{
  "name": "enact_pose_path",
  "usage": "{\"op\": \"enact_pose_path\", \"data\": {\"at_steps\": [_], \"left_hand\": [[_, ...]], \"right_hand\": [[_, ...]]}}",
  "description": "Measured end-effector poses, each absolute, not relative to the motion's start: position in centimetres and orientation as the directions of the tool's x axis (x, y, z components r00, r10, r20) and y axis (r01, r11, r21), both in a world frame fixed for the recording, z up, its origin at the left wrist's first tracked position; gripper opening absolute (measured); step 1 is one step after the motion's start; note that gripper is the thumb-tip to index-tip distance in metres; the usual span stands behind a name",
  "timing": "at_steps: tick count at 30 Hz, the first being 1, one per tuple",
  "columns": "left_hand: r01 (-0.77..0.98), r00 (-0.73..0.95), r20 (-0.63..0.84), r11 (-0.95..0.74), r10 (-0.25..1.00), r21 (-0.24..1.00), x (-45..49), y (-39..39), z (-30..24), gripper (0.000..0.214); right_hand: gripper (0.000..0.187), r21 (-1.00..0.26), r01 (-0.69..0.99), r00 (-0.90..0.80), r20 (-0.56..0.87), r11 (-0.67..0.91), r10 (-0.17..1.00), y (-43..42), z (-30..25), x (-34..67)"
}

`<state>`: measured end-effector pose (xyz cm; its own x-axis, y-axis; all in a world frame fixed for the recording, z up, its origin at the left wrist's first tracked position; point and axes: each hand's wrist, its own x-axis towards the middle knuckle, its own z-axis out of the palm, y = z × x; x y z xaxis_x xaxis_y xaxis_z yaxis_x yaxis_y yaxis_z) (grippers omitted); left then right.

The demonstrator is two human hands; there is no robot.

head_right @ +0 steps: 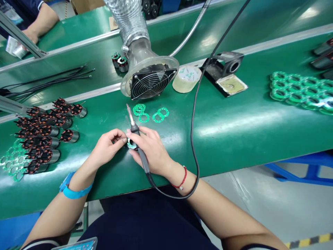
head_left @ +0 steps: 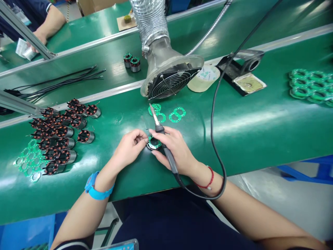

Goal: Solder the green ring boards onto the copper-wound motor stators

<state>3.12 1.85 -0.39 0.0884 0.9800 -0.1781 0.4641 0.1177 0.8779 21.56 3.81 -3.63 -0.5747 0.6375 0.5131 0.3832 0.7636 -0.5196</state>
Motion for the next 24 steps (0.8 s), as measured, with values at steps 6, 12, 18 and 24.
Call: {"op": "enact_pose_path", "data": {"at_steps": [6, 12, 18, 24], "left_hand": [[0.468, 0.107, -0.180, 0.110, 0.978, 0.877, 3.1, 1.7, -0.4, 0.007], [0.418, 0.061, -0.231, 0.186, 0.971, 0.889, 3.2, 1.6, -0.9, 0.009], [0.459, 0.005, -0.254, 0.223, 0.967, 0.860, 3.9, 1.7, -1.0, 0.011], [0.598, -0.077, -0.239, 0.236, 0.968, 0.766, 4.6, 1.4, -0.5, 0.013]], "right_hand": [[0.047, -0.447, 0.382, -0.625, 0.520, 0.809, 0.582, 3.4, -3.6, 21.5], [0.039, -0.441, 0.432, -0.586, 0.526, 0.787, 0.616, 3.1, -3.5, 21.7], [0.042, -0.565, 0.374, -0.391, 0.623, 0.736, 0.677, 3.3, -3.0, 22.1], [0.027, -0.686, 0.313, -0.206, 0.627, 0.657, 0.751, 2.8, -3.3, 23.2]]}}
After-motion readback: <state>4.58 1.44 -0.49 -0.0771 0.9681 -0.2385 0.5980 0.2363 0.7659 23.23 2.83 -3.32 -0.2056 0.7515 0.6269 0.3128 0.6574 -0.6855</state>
